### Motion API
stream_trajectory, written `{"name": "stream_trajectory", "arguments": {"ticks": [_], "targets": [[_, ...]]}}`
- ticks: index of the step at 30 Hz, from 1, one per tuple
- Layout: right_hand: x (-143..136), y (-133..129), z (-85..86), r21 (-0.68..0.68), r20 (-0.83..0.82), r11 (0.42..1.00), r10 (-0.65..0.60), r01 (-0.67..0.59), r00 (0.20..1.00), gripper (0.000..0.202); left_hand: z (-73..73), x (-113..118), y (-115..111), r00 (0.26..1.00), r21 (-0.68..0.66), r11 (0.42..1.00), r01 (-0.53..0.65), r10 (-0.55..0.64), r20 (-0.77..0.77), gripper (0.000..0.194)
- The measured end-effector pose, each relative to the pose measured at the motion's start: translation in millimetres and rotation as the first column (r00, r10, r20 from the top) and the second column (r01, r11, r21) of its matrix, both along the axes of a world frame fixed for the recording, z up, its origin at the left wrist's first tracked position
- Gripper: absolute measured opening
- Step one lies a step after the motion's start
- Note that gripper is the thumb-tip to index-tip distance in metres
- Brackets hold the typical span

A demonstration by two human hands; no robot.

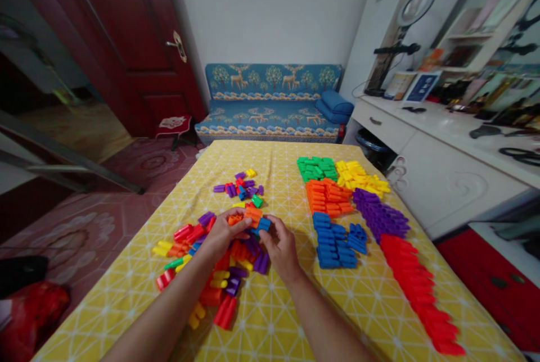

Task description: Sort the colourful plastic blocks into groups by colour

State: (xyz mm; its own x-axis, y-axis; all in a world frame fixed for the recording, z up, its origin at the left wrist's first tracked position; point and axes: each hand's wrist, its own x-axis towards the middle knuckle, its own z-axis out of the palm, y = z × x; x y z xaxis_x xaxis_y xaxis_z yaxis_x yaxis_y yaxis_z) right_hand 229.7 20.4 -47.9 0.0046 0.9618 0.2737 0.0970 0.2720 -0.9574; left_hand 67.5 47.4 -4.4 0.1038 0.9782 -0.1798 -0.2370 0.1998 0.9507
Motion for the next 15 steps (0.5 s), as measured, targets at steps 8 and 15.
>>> {"name": "stream_trajectory", "arguments": {"ticks": [8,15], "targets": [[-0.7,0.2,-0.1,-0.033,0.018,0.999,-0.019,0.02,1.0,0.032,-5.2,-1.5,0.4,0.988,0.19,0.975,-0.113,0.131,-0.085,0.044],[1.5,8.6,-8.4,0.164,0.358,0.973,-0.213,0.163,0.909,0.027,-1.2,-14.2,3.6,0.979,0.189,0.965,-0.181,0.194,-0.056,0.041]]}}
